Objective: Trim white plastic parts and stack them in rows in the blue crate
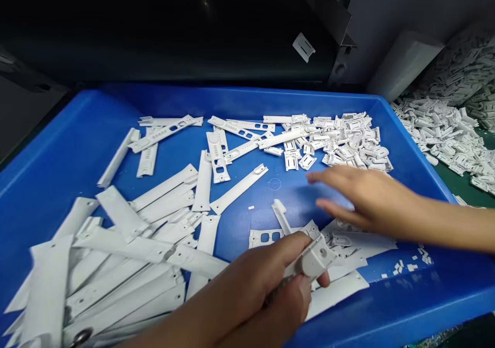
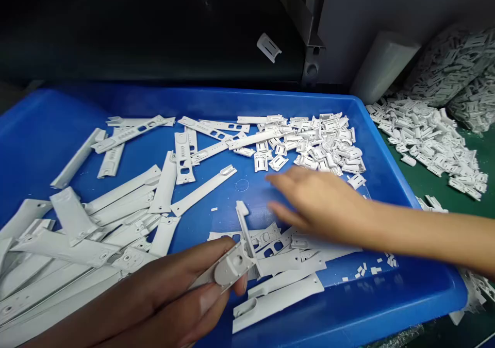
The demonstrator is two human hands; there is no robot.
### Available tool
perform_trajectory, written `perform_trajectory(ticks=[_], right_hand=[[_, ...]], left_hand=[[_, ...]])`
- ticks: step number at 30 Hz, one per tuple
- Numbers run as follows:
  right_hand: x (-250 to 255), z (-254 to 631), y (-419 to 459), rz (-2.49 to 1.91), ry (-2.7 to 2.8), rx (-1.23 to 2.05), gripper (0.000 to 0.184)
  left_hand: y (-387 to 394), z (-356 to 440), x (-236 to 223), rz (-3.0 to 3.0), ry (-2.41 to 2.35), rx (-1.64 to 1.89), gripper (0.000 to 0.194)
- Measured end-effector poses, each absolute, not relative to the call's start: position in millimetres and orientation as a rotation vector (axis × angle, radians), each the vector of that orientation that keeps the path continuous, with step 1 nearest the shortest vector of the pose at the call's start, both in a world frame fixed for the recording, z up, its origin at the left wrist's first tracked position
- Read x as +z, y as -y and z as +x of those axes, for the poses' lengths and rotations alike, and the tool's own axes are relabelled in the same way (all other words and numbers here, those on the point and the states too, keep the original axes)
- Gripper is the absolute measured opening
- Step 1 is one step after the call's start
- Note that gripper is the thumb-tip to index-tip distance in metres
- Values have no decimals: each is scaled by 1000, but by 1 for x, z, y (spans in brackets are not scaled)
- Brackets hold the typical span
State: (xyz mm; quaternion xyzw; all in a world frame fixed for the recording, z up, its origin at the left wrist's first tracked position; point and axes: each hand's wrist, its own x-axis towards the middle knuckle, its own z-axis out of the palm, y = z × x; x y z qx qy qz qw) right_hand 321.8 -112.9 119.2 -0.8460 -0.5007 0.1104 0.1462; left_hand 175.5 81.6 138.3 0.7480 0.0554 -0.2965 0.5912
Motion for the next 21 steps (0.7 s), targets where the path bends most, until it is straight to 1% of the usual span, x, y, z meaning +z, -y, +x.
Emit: perform_trajectory(ticks=[3, 5, 7, 11, 13, 18, 21], right_hand=[[117, 376, 79, -2642, 1474, 34, 37], [110, 409, 51, -2672, 1558, -34, 39], [102, 426, 27, -2700, 1680, 19, 42], [95, 417, 7, -2784, 1698, 73, 28], [95, 403, 12, -2780, 1661, 84, 22], [98, 382, 37, -2748, 1454, 232, 21], [100, 378, 45, -2607, 1415, 182, 15]], left_hand=[[-81, 177, 141, 1745, -164, -749, 44], [-81, 179, 141, 1777, -183, -717, 44], [-83, 180, 138, 1826, -183, -650, 45], [-84, 185, 131, 1922, -54, -566, 37], [-84, 189, 130, 1948, 30, -575, 30], [-81, 192, 136, 1887, 170, -601, 19], [-81, 192, 137, 1906, 209, -569, 16]])
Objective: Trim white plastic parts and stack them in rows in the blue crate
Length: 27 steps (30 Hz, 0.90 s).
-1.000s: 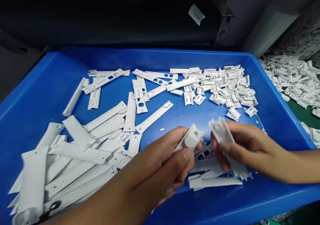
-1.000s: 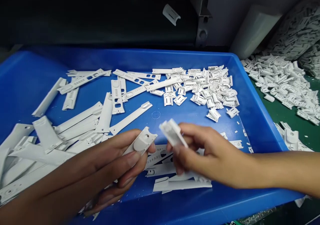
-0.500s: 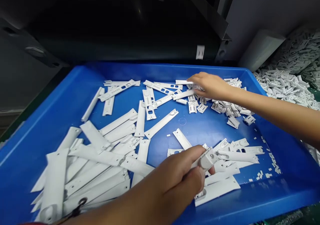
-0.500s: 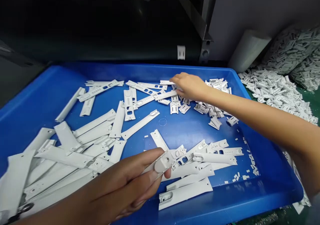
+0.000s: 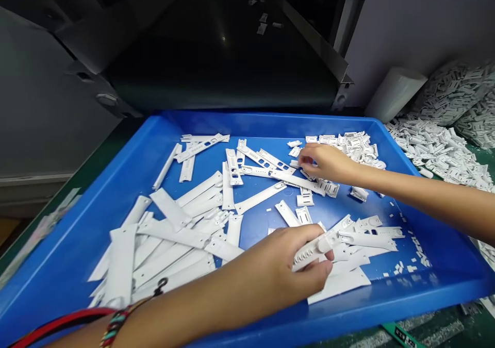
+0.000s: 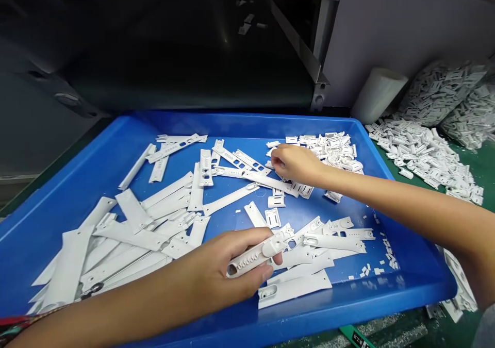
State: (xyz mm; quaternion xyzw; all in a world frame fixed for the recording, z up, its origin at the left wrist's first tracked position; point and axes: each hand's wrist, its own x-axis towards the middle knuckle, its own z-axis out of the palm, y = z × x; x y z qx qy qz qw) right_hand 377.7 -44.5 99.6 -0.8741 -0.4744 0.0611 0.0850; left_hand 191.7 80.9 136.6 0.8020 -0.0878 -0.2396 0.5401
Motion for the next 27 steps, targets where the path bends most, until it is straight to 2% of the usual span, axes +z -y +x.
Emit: perform_trajectory(ticks=[5, 9, 15, 21, 24, 27], right_hand=[[96, 364, 36, -2462, 1555, 256, 18], [103, 348, 38, -2443, 1488, 345, 13], [122, 332, 69, -1957, 1050, 899, 23], [123, 334, 75, -1912, 903, 1190, 32], [143, 330, 65, -1858, 1043, 1123, 44], [163, 324, 58, -1868, 1222, 785, 52]], left_hand=[[-83, 193, 135, 1955, 279, -594, 16], [-85, 192, 140, 1947, 222, -645, 20], [-85, 190, 145, 1990, 127, -711, 22], [-85, 196, 146, 2022, 330, -932, 21], [-85, 196, 147, 1963, 442, -1020, 24], [-85, 192, 145, 1930, 497, -991, 27]])
